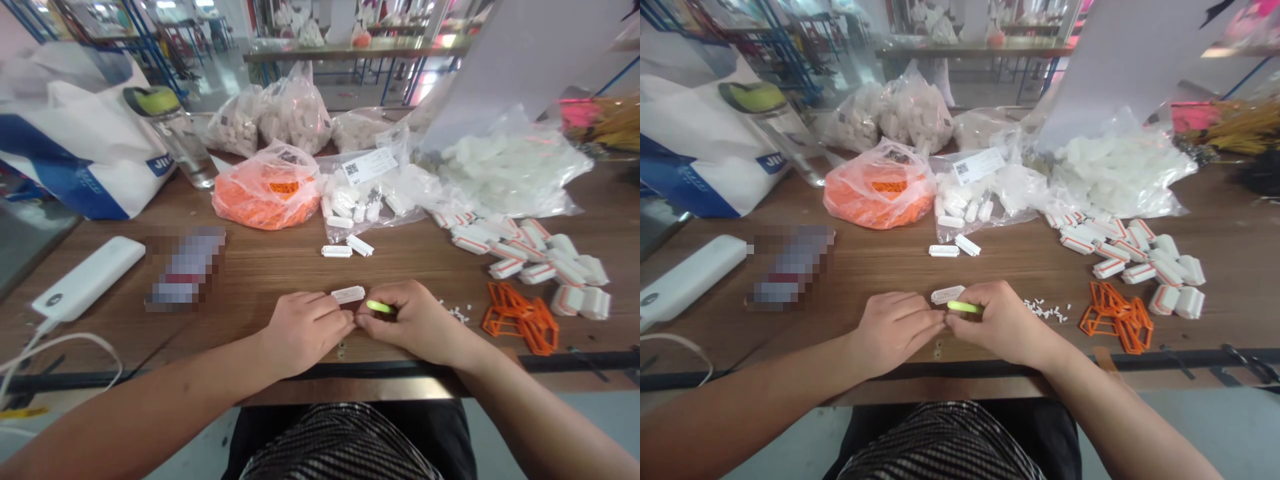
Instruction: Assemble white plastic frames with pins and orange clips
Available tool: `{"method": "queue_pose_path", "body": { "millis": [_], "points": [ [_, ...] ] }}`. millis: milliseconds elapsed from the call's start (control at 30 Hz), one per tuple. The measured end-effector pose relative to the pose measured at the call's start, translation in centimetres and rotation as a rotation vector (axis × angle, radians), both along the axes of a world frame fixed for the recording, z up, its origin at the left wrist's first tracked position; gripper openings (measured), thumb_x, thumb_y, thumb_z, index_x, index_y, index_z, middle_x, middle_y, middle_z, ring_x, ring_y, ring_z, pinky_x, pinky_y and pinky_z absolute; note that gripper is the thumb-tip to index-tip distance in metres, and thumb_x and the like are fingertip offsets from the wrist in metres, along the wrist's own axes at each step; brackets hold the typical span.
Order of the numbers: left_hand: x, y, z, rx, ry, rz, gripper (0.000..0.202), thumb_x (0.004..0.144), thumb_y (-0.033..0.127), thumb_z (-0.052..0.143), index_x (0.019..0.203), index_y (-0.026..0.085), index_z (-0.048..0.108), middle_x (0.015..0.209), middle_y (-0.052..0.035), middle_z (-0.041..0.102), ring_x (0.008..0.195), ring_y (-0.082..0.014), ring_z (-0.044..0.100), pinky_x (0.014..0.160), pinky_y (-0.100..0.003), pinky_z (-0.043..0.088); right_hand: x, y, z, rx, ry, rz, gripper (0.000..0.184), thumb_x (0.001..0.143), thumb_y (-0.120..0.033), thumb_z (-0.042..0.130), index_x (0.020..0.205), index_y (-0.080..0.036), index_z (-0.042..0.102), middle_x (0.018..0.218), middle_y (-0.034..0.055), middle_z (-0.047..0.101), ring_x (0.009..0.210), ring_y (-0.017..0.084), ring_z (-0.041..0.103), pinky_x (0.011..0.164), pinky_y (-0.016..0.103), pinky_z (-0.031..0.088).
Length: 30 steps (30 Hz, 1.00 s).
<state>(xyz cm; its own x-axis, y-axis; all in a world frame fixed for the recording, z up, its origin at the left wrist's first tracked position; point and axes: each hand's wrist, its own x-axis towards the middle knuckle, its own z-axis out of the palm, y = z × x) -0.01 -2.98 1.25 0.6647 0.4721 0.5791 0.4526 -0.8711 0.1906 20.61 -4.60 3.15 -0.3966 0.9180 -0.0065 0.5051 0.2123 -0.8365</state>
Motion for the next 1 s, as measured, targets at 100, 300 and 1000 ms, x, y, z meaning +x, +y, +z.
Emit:
{"method": "queue_pose_path", "body": {
  "millis": [100, 300, 1000],
  "points": [
    [0.0, 0.5, -0.2, -0.138, -0.022, 0.030, 0.020, 0.089, 0.038, 0.063, 0.098, 0.019, 0.066, 0.086, -0.0006, 0.070, 0.077, -0.0146, 0.064, 0.068, -0.027, 0.050, 0.5, 0.6, 0.1, 0.044, -0.055, -0.121, 0.024, 0.081, -0.027, 0.059, 0.059, -0.018, 0.056, 0.055, -0.0041, 0.050, 0.053, 0.009, 0.042, 0.048, 0.022, 0.034],
    [0.2, 1.5, -1.4, -0.352, 0.060, 0.162, 0.037, 0.081, 0.043, 0.071, 0.106, 0.019, 0.061, 0.098, -0.0049, 0.069, 0.089, -0.0229, 0.061, 0.081, -0.042, 0.050, 1.1, 1.7, -0.3, 0.140, -0.218, -0.137, 0.027, 0.085, -0.029, 0.057, 0.060, -0.019, 0.052, 0.056, -0.0040, 0.051, 0.053, 0.010, 0.044, 0.051, 0.024, 0.033],
    [0.2, 1.6, -2.0, -0.427, -0.042, 0.048, 0.014, 0.090, 0.024, 0.061, 0.102, 0.020, 0.069, 0.093, -0.0038, 0.070, 0.085, -0.0174, 0.065, 0.078, -0.035, 0.053, 0.8, 1.4, -0.4, 0.239, -0.289, -0.032, 0.018, 0.085, -0.024, 0.058, 0.069, -0.019, 0.063, 0.063, -0.0002, 0.063, 0.056, 0.012, 0.054, 0.056, 0.025, 0.038]
  ]
}}
